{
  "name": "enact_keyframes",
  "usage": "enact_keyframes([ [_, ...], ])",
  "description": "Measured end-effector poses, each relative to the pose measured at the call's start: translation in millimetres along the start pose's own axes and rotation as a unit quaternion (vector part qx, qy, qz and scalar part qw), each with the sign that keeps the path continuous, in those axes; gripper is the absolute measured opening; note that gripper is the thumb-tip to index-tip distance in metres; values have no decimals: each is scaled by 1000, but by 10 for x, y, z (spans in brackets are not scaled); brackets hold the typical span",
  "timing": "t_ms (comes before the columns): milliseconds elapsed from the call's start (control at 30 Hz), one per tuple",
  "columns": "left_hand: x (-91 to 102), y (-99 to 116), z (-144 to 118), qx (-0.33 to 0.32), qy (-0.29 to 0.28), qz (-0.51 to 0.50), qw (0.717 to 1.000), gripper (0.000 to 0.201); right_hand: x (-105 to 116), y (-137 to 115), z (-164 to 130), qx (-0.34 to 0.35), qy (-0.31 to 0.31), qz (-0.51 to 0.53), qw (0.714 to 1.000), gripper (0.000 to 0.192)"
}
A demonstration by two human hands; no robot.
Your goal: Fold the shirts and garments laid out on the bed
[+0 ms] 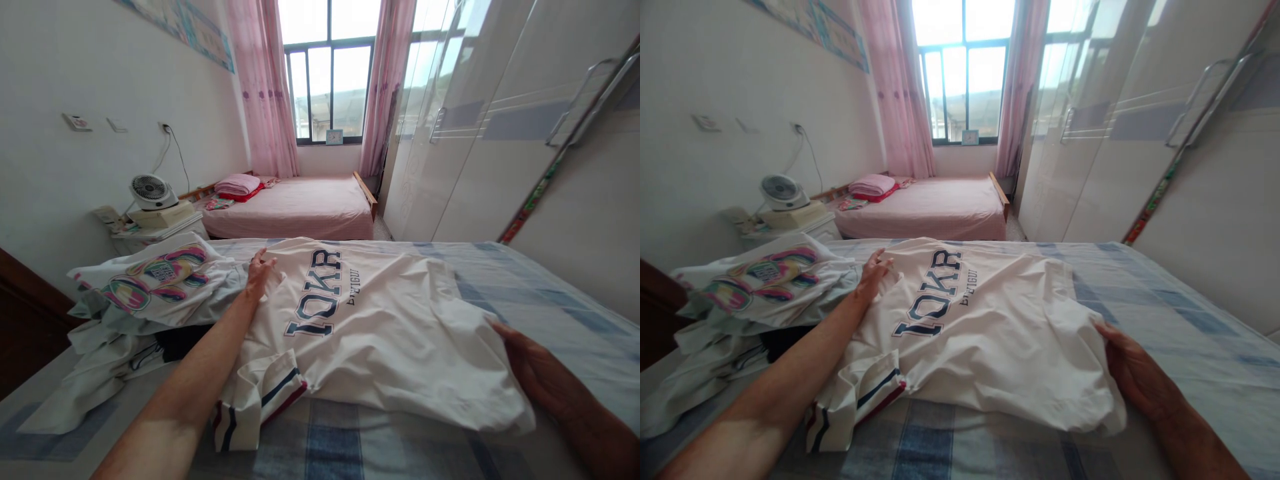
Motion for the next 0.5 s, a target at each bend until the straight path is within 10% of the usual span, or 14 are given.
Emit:
enact_keyframes([
  [500, -47, -9, 68, 54, -73, 24, 996, 48, -21, 39, 47, 55, -65, -18, 996, 39],
])
Point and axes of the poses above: each hand's wrist, its own z-axis towards the middle knuckle, its own x-axis out of the back of the hand, y = z × x, the point moved 2 cm from there along z, towards the middle knuckle, and after that the axes turned 13 degrees about -x, right-handed, at the moved point
